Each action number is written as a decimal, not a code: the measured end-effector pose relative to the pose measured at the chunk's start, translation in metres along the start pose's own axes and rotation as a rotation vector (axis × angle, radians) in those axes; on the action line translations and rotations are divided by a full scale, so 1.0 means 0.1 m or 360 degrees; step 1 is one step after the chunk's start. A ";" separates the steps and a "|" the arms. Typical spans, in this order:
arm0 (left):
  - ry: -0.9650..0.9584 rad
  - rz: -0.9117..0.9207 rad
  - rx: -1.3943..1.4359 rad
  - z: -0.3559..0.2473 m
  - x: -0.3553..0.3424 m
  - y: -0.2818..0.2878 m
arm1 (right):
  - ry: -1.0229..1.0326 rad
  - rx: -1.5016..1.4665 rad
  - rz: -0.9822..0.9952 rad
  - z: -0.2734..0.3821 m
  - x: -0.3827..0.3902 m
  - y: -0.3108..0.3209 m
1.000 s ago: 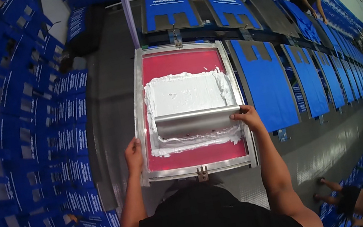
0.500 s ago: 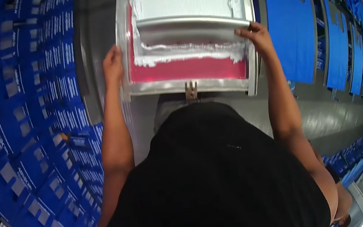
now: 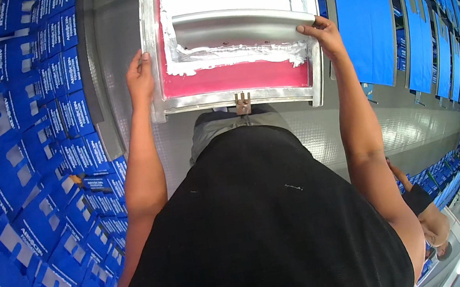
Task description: The person uses a squeegee to spread white ink evenly across a screen printing frame held in a vertical position. The person repeatedly moves the squeegee back and forth to ensure the ink covers the entire mesh area of the frame.
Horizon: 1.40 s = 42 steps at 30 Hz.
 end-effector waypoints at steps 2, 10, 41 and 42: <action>0.0002 0.0041 -0.0088 0.03 0.00 0.01 | -0.0034 0.0099 -0.0010 0.02 0.02 -0.01; -0.0953 0.0324 -0.1176 -1.14 0.48 -0.24 | 0.0009 0.1992 0.0239 0.65 0.60 -0.44; -0.0896 0.0687 -0.1585 -1.04 0.80 -0.88 | 0.0158 0.2081 0.0237 0.46 0.84 -0.80; -0.0845 0.0729 -0.1604 -1.06 0.79 -0.88 | 0.0062 0.2094 0.0293 0.45 0.79 -0.79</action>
Point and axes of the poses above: each hand's wrist, its own x-axis away from the middle knuckle, its own y-axis out of the back of the hand, z = x × y, the point moved 3 cm from there along -x, towards the middle knuckle, and after that the axes turned 6 degrees about z, right-handed, at the moved point
